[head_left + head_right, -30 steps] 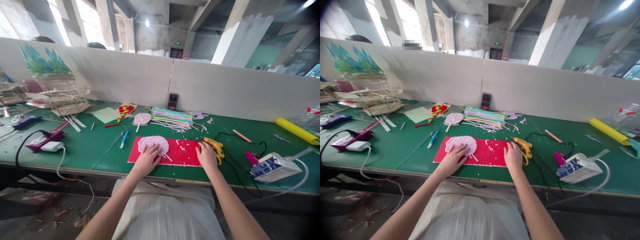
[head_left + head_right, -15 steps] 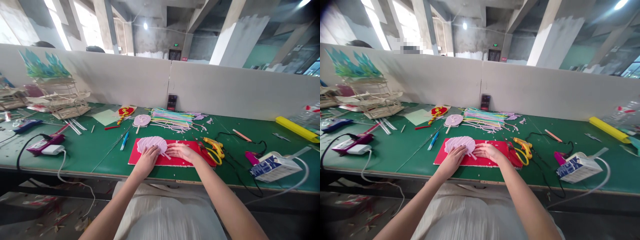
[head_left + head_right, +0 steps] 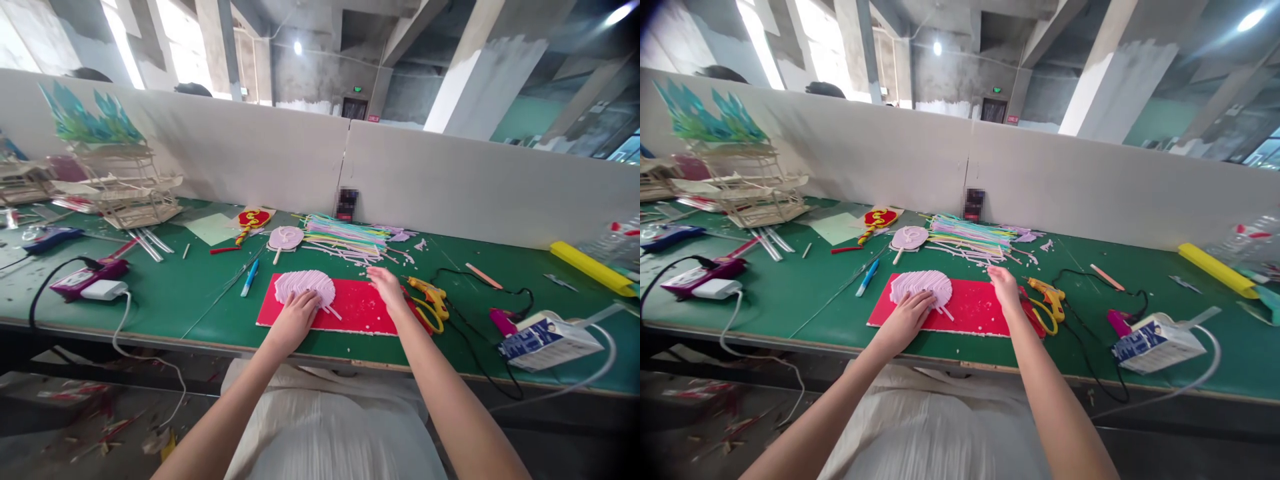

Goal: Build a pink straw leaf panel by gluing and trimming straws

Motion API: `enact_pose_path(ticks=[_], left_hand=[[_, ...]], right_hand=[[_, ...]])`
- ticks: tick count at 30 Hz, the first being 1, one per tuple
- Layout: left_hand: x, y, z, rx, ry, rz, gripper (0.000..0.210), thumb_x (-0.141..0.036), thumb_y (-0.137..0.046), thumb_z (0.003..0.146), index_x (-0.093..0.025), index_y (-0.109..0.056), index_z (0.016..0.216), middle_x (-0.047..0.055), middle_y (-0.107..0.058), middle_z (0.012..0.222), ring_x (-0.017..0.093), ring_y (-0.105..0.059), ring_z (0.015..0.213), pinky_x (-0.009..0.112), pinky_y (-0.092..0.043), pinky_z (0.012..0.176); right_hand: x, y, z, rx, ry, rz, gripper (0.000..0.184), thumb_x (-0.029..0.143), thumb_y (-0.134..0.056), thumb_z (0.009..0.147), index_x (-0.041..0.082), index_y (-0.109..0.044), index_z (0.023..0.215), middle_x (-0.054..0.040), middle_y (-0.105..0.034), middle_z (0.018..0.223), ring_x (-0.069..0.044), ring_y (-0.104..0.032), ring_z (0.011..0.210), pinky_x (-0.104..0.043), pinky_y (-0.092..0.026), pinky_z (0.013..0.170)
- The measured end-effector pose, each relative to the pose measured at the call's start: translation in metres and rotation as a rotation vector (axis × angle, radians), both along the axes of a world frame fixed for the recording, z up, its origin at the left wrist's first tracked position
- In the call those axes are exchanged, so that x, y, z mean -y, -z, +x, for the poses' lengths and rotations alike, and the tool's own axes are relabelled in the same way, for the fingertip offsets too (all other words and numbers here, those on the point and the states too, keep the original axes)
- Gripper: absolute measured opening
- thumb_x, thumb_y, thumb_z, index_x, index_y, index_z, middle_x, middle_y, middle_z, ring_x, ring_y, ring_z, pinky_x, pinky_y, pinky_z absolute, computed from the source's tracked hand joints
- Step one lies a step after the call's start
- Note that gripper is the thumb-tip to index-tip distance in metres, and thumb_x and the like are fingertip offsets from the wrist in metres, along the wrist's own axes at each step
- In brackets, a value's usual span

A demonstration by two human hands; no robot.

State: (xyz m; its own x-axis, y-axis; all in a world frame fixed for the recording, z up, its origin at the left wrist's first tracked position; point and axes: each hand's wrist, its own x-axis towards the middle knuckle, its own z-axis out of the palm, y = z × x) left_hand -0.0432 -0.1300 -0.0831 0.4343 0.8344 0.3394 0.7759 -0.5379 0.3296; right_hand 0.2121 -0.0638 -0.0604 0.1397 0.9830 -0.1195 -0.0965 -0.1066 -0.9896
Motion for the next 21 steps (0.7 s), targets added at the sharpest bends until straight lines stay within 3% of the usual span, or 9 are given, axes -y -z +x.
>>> enact_pose_path(ticks=[2, 3, 7, 9, 11, 13, 15, 18, 21], left_hand=[[0.0, 0.0, 0.0, 0.004, 0.002, -0.007, 0.039, -0.022, -0.029, 0.097, -0.018, -0.055, 0.126, 0.011, -0.055, 0.136, 0.025, -0.048, 0.127, 0.051, -0.032, 0.109], [0.0, 0.0, 0.0, 0.001, 0.003, -0.012, 0.039, -0.021, -0.029, 0.097, -0.018, -0.055, 0.126, 0.011, -0.054, 0.136, 0.025, -0.048, 0.128, 0.051, -0.031, 0.11], [0.001, -0.002, 0.0, -0.015, 0.005, -0.021, 0.039, -0.021, -0.028, 0.097, -0.018, -0.054, 0.127, 0.011, -0.054, 0.136, 0.025, -0.047, 0.128, 0.052, -0.03, 0.11], [0.001, -0.002, 0.0, -0.012, 0.006, -0.014, 0.039, -0.021, -0.029, 0.097, -0.019, -0.054, 0.127, 0.011, -0.054, 0.136, 0.024, -0.048, 0.128, 0.052, -0.031, 0.11], [0.001, -0.002, 0.0, -0.009, 0.006, -0.008, 0.039, -0.021, -0.029, 0.097, -0.019, -0.054, 0.126, 0.011, -0.055, 0.136, 0.025, -0.048, 0.128, 0.053, -0.031, 0.11], [0.001, -0.002, 0.0, -0.012, 0.004, -0.011, 0.039, -0.021, -0.029, 0.097, -0.018, -0.054, 0.127, 0.012, -0.054, 0.136, 0.025, -0.048, 0.128, 0.053, -0.031, 0.109], [0.001, -0.002, 0.0, -0.018, 0.004, -0.014, 0.039, -0.021, -0.029, 0.097, -0.017, -0.054, 0.127, 0.012, -0.054, 0.137, 0.025, -0.047, 0.129, 0.052, -0.031, 0.11], [0.002, -0.003, 0.0, -0.02, 0.005, -0.014, 0.039, -0.022, -0.028, 0.097, -0.017, -0.054, 0.127, 0.012, -0.053, 0.137, 0.025, -0.047, 0.129, 0.052, -0.031, 0.11], [0.002, -0.003, 0.0, -0.012, 0.002, -0.015, 0.039, -0.022, -0.029, 0.097, -0.018, -0.054, 0.127, 0.012, -0.054, 0.136, 0.024, -0.047, 0.128, 0.052, -0.031, 0.11]], right_hand=[[0.001, -0.007, 0.008, -0.008, -0.003, 0.009, 0.02, 0.016, -0.055, 0.081, 0.022, -0.063, 0.098, -0.0059, -0.071, 0.108, -0.019, -0.062, 0.111, -0.037, -0.05, 0.095], [0.003, -0.012, 0.012, -0.019, -0.076, -0.015, 0.019, 0.018, -0.056, 0.081, 0.02, -0.063, 0.098, -0.0075, -0.071, 0.107, -0.02, -0.064, 0.107, -0.037, -0.051, 0.092], [0.019, -0.026, 0.024, 0.066, -0.614, -0.303, 0.027, 0.034, -0.062, 0.082, 0.016, -0.066, 0.102, -0.0145, -0.072, 0.102, -0.025, -0.07, 0.092, -0.039, -0.056, 0.077], [0.02, -0.023, 0.024, 0.186, -0.566, -0.349, 0.029, 0.038, -0.065, 0.08, 0.014, -0.068, 0.095, -0.0161, -0.073, 0.091, -0.026, -0.071, 0.084, -0.039, -0.057, 0.073], [0.014, -0.016, 0.022, 0.271, -0.276, -0.221, 0.023, 0.035, -0.065, 0.079, 0.014, -0.067, 0.088, -0.0149, -0.074, 0.086, -0.026, -0.071, 0.083, -0.04, -0.056, 0.076], [0.004, -0.009, 0.019, 0.306, -0.036, -0.073, 0.017, 0.03, -0.06, 0.081, 0.018, -0.065, 0.092, -0.0126, -0.072, 0.1, -0.024, -0.067, 0.101, -0.039, -0.052, 0.087], [-0.002, -0.008, 0.016, 0.314, 0.055, 0.011, 0.016, 0.027, -0.056, 0.083, 0.02, -0.062, 0.097, -0.0093, -0.067, 0.115, -0.021, -0.058, 0.116, -0.036, -0.046, 0.097], [0.004, -0.017, 0.017, 0.29, -0.006, 0.025, 0.016, 0.028, -0.057, 0.083, 0.02, -0.064, 0.095, -0.009, -0.07, 0.109, -0.021, -0.063, 0.108, -0.036, -0.049, 0.093], [0.026, -0.033, 0.023, 0.222, -0.39, -0.144, 0.024, 0.037, -0.061, 0.083, 0.017, -0.066, 0.095, -0.0113, -0.073, 0.095, -0.022, -0.069, 0.088, -0.036, -0.054, 0.081]])
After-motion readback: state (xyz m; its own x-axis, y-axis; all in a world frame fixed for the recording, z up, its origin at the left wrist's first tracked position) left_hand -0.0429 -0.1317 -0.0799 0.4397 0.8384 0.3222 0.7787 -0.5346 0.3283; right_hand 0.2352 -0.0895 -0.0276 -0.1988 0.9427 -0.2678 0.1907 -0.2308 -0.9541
